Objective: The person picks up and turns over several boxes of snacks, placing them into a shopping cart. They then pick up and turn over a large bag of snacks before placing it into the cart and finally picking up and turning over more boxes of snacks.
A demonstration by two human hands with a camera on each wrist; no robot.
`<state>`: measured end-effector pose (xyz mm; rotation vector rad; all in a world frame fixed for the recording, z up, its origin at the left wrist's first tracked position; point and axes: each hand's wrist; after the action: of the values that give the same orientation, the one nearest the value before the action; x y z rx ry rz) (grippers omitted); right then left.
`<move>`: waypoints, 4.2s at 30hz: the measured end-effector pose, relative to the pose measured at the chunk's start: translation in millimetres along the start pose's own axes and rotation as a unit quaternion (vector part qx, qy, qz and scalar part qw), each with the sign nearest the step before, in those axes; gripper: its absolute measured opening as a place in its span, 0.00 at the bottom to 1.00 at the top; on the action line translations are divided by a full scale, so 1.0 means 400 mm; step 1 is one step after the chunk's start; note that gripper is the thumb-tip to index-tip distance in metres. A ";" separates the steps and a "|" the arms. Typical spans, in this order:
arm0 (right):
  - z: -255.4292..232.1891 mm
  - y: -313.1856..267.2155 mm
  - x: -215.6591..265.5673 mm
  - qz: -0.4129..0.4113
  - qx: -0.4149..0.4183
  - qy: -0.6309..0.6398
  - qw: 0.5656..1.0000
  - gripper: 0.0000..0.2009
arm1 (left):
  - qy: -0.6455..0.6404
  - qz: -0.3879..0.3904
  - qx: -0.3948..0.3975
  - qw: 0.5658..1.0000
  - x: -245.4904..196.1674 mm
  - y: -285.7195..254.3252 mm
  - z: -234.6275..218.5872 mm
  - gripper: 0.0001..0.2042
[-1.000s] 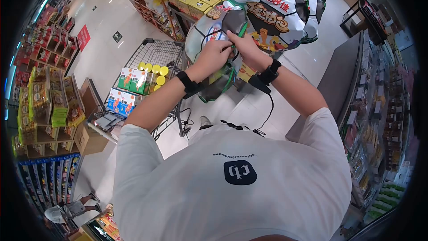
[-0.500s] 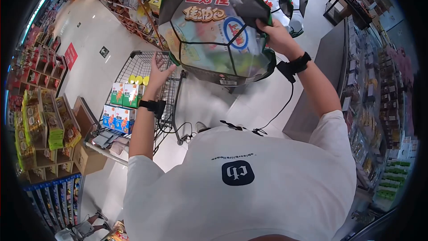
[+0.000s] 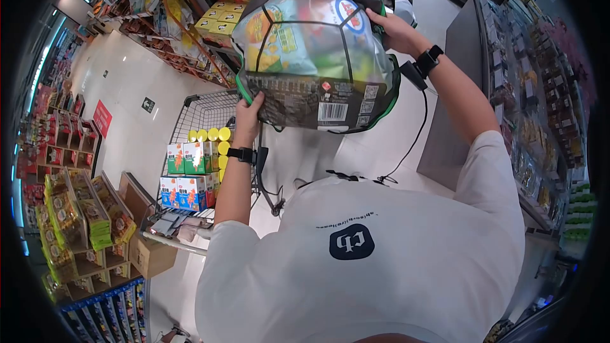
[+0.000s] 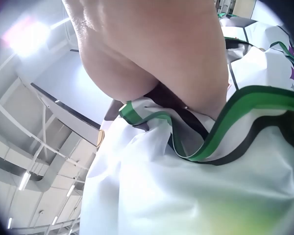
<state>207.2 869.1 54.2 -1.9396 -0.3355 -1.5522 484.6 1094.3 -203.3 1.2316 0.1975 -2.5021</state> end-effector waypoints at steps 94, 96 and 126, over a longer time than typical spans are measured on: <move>-0.008 -0.040 -0.213 -0.226 -0.102 0.265 0.932 0.14 | -0.070 0.178 -0.050 0.980 -0.296 -0.050 0.063 0.19; -0.008 -0.041 -0.215 -0.220 -0.108 0.266 0.932 0.14 | -0.066 0.177 -0.049 0.981 -0.295 -0.050 0.065 0.19; 0.364 -0.028 -0.269 0.083 0.020 0.163 0.983 0.42 | 0.490 0.199 0.113 0.841 -0.025 -0.096 0.348 0.12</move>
<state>285.7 985.7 -60.5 -1.6034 -0.0626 -1.7017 373.1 1094.5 -110.8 2.2772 -0.1178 -1.3773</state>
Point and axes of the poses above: each hand's wrist, its own y-axis towards the middle knuckle, its own z-axis out of the palm, x = y × z, and after that the axes turned 2 degrees about x, right-handed
